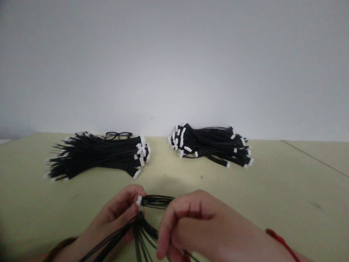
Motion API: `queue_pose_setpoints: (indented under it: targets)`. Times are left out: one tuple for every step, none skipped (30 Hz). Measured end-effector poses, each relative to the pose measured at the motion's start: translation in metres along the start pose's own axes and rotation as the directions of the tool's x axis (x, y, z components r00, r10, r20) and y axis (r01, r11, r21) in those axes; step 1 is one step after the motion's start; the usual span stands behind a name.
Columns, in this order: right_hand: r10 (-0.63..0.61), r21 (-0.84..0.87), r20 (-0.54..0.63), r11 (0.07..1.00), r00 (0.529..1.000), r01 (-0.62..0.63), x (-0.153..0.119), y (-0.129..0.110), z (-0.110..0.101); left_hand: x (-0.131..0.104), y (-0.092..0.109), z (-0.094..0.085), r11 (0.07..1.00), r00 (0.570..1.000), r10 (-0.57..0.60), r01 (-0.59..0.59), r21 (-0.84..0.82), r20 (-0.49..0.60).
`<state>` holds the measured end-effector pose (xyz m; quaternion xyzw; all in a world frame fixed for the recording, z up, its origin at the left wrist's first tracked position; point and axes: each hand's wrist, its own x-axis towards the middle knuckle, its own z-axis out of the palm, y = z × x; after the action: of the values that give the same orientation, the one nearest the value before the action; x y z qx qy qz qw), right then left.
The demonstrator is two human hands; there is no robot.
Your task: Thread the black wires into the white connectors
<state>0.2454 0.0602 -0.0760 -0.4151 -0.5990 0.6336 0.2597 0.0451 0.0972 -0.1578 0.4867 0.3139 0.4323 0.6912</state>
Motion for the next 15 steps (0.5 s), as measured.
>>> queue_pose_setpoints:
  targets:
    - [-0.093,0.140,0.019,0.986,0.996,0.089,-0.003,-0.005,-0.008,0.000,0.000,0.000,1.000,1.000,0.010,-0.010,0.012,0.001]
    - [-0.168,0.188,0.004,0.968,0.986,0.165,-0.006,-0.008,-0.016,-0.001,0.000,-0.001,0.999,1.000,0.026,-0.026,0.024,0.003]
    - [-0.269,0.174,-0.044,0.946,0.962,0.273,-0.007,-0.010,-0.023,-0.002,0.001,0.000,0.998,0.999,0.045,-0.045,0.035,0.002]
    - [-0.362,0.109,-0.123,0.921,0.924,0.375,-0.008,-0.010,-0.029,-0.003,0.003,0.000,0.997,0.998,0.064,-0.064,0.050,0.002]
    - [-0.453,0.020,-0.200,0.885,0.869,0.466,-0.009,-0.010,-0.033,-0.004,0.004,0.001,0.995,0.997,0.075,-0.075,0.068,0.007]
    - [-0.531,-0.036,-0.281,0.838,0.800,0.544,-0.008,-0.009,-0.036,-0.005,0.006,0.002,0.993,0.997,0.080,-0.080,0.087,0.010]
    - [-0.570,-0.028,-0.362,0.797,0.737,0.603,-0.008,-0.009,-0.037,-0.007,0.008,0.004,0.991,0.997,0.080,-0.081,0.108,0.009]
    - [-0.563,0.038,-0.440,0.766,0.699,0.641,-0.008,-0.008,-0.037,-0.008,0.010,0.005,0.988,0.997,0.079,-0.080,0.131,0.009]
    - [-0.522,0.140,-0.491,0.743,0.697,0.655,-0.009,-0.008,-0.035,-0.010,0.011,0.007,0.986,0.997,0.079,-0.080,0.148,0.012]
    - [-0.470,0.238,-0.495,0.736,0.731,0.634,-0.009,-0.008,-0.031,-0.011,0.013,0.008,0.984,0.997,0.079,-0.081,0.160,0.019]
    - [-0.421,0.310,-0.456,0.751,0.784,0.583,-0.009,-0.008,-0.026,-0.012,0.014,0.009,0.983,0.997,0.079,-0.082,0.164,0.026]
    - [-0.365,0.344,-0.380,0.798,0.850,0.496,-0.009,-0.007,-0.020,-0.012,0.014,0.010,0.983,0.996,0.082,-0.086,0.163,0.031]
    - [-0.300,0.335,-0.280,0.860,0.912,0.386,-0.009,-0.006,-0.014,-0.012,0.015,0.010,0.984,0.996,0.082,-0.087,0.157,0.040]
    - [-0.223,0.278,-0.185,0.922,0.957,0.269,-0.008,-0.003,-0.008,-0.012,0.015,0.010,0.985,0.996,0.082,-0.088,0.149,0.042]
    - [-0.146,0.166,-0.125,0.972,0.981,0.165,-0.006,0.000,-0.002,-0.012,0.015,0.010,0.986,0.995,0.086,-0.092,0.139,0.046]
